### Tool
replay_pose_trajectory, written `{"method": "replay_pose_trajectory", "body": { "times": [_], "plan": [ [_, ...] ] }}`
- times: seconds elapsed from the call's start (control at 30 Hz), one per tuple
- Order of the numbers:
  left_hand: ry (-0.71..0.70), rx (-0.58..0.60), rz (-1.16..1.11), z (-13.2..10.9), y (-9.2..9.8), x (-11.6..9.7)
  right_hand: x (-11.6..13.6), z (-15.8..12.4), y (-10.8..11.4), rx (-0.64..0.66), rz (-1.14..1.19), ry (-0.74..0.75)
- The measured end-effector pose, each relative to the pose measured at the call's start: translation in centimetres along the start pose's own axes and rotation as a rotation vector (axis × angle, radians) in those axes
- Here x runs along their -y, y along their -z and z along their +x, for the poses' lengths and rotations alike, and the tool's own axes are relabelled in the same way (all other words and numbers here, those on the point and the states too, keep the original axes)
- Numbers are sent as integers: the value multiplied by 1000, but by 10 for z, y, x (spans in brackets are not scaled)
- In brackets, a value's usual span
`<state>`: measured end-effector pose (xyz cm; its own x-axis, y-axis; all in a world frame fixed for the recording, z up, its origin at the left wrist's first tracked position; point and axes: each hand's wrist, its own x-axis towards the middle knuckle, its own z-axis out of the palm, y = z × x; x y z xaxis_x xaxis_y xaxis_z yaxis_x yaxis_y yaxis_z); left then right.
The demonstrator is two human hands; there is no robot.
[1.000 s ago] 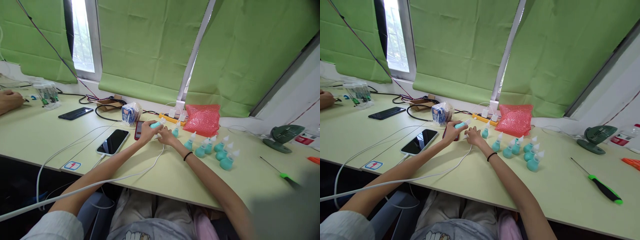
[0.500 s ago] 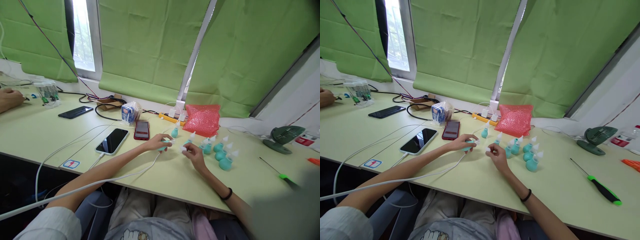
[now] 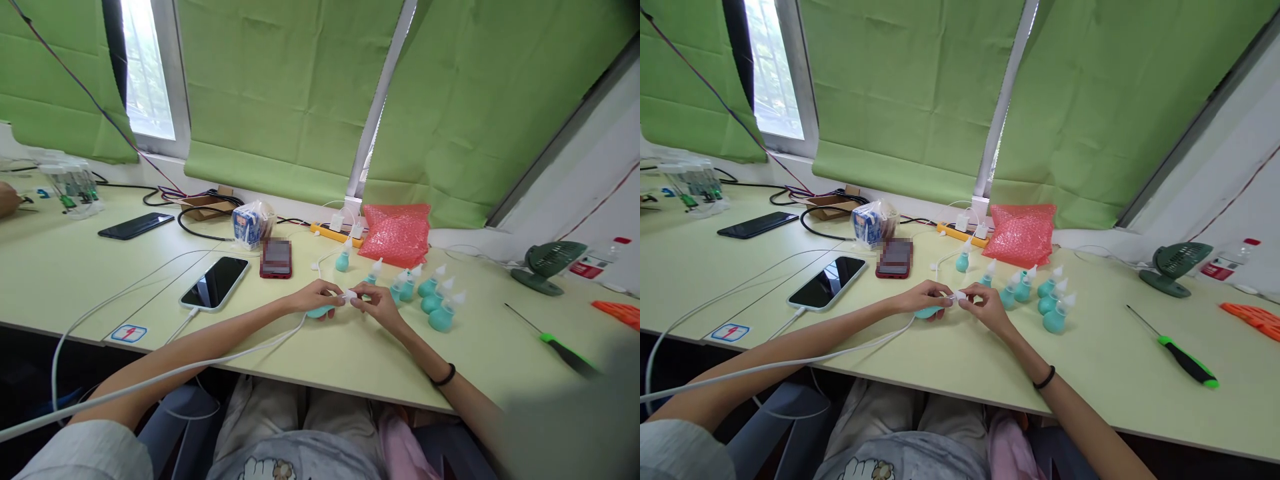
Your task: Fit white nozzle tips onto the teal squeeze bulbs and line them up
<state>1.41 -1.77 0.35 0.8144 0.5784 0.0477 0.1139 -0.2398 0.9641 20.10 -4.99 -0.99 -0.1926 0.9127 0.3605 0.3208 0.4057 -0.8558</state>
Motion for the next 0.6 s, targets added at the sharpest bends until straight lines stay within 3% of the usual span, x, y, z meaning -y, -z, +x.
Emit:
{"method": "replay_pose_trajectory", "body": {
  "times": [0.17,0.37,0.6],
  "plan": [
    [-3,-18,-23,1,0,0,2,0,-1,86,15,-86],
    [17,-1,-102,2,2,2,7,-2,-4,-57,225,-152],
    [-18,0,-166,2,1,3,0,-3,-9,61,327,-232]
  ]
}}
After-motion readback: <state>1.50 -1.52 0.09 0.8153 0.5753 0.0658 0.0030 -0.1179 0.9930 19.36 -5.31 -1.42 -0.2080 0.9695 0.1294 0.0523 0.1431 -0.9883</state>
